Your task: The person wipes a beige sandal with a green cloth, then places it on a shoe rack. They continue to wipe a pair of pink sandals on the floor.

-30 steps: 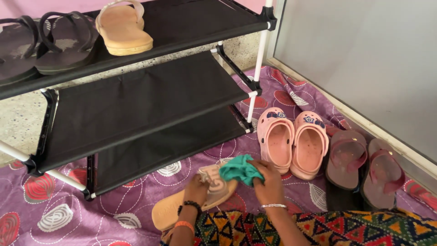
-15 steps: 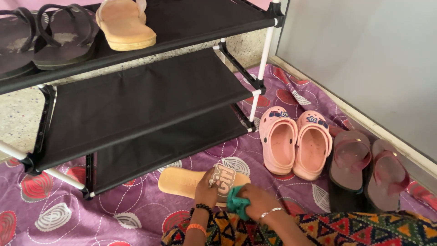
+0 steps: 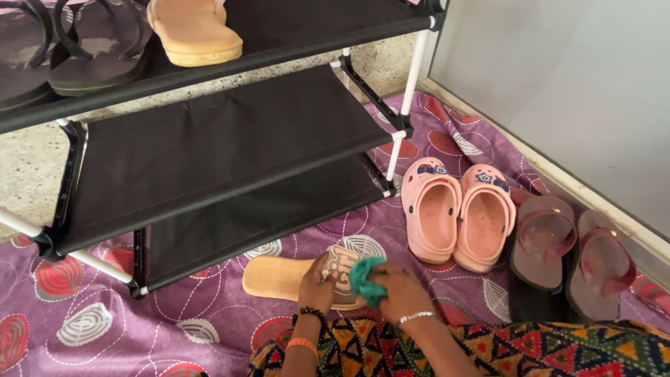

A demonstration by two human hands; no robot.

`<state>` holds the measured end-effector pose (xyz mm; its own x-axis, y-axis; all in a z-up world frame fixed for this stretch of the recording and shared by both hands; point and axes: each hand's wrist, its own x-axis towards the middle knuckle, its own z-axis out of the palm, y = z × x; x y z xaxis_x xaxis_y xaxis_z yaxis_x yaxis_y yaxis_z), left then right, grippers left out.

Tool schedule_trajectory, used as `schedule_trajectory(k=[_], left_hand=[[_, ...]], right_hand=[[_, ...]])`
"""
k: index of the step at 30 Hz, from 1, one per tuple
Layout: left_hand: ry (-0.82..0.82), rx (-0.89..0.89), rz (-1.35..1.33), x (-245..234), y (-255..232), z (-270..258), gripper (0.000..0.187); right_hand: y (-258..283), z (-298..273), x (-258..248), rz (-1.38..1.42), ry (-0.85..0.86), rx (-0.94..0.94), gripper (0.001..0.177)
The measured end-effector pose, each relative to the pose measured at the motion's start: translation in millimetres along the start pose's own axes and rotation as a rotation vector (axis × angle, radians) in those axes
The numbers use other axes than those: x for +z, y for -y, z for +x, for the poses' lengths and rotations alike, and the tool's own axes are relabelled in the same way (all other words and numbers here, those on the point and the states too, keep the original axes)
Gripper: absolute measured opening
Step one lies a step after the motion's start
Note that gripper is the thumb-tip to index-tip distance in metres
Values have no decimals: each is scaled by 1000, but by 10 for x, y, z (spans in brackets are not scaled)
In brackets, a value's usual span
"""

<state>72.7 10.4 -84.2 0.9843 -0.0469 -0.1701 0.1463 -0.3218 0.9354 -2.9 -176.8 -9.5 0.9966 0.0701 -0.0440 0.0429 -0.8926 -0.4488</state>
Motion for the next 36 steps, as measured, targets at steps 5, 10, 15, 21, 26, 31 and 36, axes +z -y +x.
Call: schedule_trajectory(k=[5, 10, 15, 21, 26, 31, 36], left_hand=[[13, 22, -20, 8, 46, 8, 51], [26, -19, -32, 5, 153, 60, 49], [32, -117, -276, -6, 93, 55, 48], [143, -252, -727, -184, -212, -54, 79], [172, -284, -496, -184, -314, -91, 94], [218, -261, -529, -176, -349, -124, 100], [236, -334, -742, -252, -494, -236, 99]], right_hand=[[-111, -80, -60, 250, 186, 183, 36], [-231, 84, -183, 436, -453, 134, 41], [-49, 41, -38, 229, -263, 21, 59], [-52, -137, -1, 83, 130, 63, 34], [-226, -30, -143, 518, -99, 377, 34], [4, 21, -244, 544, -395, 222, 53], [527, -172, -256, 297, 5, 94, 64]])
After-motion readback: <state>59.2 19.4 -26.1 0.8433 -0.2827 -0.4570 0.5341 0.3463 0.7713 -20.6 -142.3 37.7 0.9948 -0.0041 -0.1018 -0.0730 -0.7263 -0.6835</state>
